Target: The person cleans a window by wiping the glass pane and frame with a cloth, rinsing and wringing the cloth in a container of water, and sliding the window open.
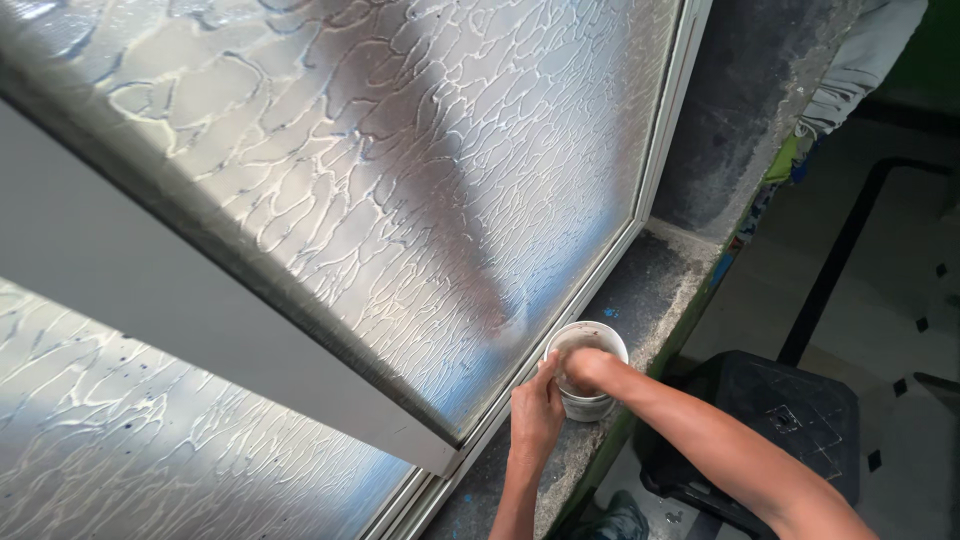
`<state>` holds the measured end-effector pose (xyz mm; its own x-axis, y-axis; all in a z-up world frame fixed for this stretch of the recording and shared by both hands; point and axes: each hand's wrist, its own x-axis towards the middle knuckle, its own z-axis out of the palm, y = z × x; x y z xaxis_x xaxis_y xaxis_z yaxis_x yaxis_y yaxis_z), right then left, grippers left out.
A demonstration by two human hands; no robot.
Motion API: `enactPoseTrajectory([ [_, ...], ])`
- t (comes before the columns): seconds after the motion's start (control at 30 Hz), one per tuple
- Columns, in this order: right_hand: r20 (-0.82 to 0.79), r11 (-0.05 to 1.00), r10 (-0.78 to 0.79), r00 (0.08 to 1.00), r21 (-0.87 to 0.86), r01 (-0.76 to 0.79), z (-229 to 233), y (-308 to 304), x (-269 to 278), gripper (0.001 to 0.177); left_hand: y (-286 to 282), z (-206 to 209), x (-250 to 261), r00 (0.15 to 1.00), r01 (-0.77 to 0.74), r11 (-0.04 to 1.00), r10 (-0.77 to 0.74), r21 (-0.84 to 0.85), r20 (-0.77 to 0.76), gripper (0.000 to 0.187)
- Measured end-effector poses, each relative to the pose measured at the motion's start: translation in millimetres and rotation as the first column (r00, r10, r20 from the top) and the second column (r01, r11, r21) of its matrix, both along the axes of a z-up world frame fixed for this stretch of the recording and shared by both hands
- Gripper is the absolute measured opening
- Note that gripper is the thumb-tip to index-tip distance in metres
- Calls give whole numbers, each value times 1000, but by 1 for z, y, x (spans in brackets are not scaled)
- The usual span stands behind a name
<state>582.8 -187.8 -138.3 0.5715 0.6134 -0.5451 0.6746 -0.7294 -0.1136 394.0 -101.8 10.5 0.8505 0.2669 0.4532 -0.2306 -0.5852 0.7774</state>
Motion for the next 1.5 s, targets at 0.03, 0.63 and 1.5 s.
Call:
enactPoseTrajectory([
  [0.03,1,1000,4,1000,0,-4,-3,1,1,22,1,-1,0,1000,-4,1000,4,0,1,43],
  [0.63,67,442,-47,997,896,-39,298,-120,-84,46,-21,59,27,898,234,958,-278,-165,-342,105],
  [1.5,-914,-41,98,394,392,919,155,-80,-74,52,-38,12,32,955,256,453,-257,-854,150,56],
])
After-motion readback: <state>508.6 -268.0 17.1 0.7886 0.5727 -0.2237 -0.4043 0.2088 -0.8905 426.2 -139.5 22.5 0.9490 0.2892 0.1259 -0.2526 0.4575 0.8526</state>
